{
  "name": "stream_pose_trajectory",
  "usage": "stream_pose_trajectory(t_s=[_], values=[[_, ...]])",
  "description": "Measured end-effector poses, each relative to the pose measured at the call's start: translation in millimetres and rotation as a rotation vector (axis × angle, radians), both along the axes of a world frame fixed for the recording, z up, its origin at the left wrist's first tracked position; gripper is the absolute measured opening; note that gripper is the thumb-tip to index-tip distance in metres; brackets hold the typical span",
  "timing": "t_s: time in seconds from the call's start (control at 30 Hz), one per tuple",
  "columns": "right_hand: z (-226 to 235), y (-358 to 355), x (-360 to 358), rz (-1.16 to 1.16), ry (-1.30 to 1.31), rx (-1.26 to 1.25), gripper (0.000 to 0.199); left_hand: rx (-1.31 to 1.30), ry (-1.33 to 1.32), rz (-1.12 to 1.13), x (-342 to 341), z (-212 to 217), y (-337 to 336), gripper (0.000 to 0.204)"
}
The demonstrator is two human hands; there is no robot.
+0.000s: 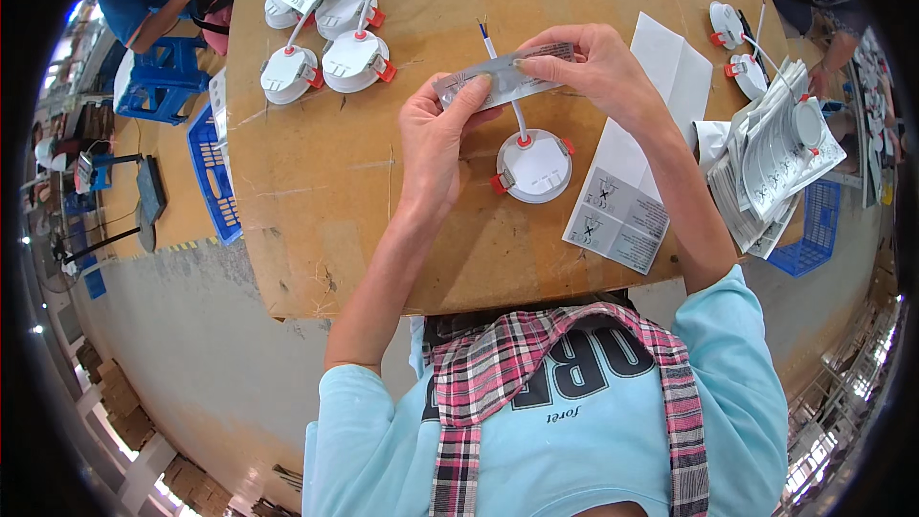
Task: Applying labels and small components to circular LED light housing units at a factory workstation.
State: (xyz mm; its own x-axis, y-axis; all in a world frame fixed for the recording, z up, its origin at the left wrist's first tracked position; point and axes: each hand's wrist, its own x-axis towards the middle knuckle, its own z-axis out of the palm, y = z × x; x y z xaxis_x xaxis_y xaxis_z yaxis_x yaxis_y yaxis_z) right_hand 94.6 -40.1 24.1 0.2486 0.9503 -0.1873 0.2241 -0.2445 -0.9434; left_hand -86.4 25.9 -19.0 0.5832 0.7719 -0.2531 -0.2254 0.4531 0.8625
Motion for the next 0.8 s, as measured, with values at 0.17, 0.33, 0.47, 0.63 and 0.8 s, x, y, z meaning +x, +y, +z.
stream_pose_trajectory(t_s=[0.17, 0.33, 0.47, 0.63, 0.8], values=[[-6.2, -2.5, 2.7, -0.02, 0.088, 0.033, 0.026, -0.02, -0.07, -0.024, 2.1, 0.3, -0.4, 0.012], [-7.4, -5.9, 5.5, -0.013, 0.076, 0.027, 0.028, -0.034, -0.1, -0.035, 2.9, 2.4, -1.1, 0.014], [-7.0, -7.7, 5.5, -0.008, 0.073, 0.047, 0.028, -0.006, -0.066, -0.039, 4.5, 3.4, -1.8, 0.013], [-6.2, -7.4, 3.8, 0.004, 0.042, 0.052, 0.027, 0.012, -0.014, -0.034, 4.8, 1.8, -1.6, 0.014], [-5.2, -5.8, 8.0, 0.011, -0.016, 0.038, 0.029, -0.026, -0.054, 0.026, 9.3, 3.1, -3.3, 0.018]])
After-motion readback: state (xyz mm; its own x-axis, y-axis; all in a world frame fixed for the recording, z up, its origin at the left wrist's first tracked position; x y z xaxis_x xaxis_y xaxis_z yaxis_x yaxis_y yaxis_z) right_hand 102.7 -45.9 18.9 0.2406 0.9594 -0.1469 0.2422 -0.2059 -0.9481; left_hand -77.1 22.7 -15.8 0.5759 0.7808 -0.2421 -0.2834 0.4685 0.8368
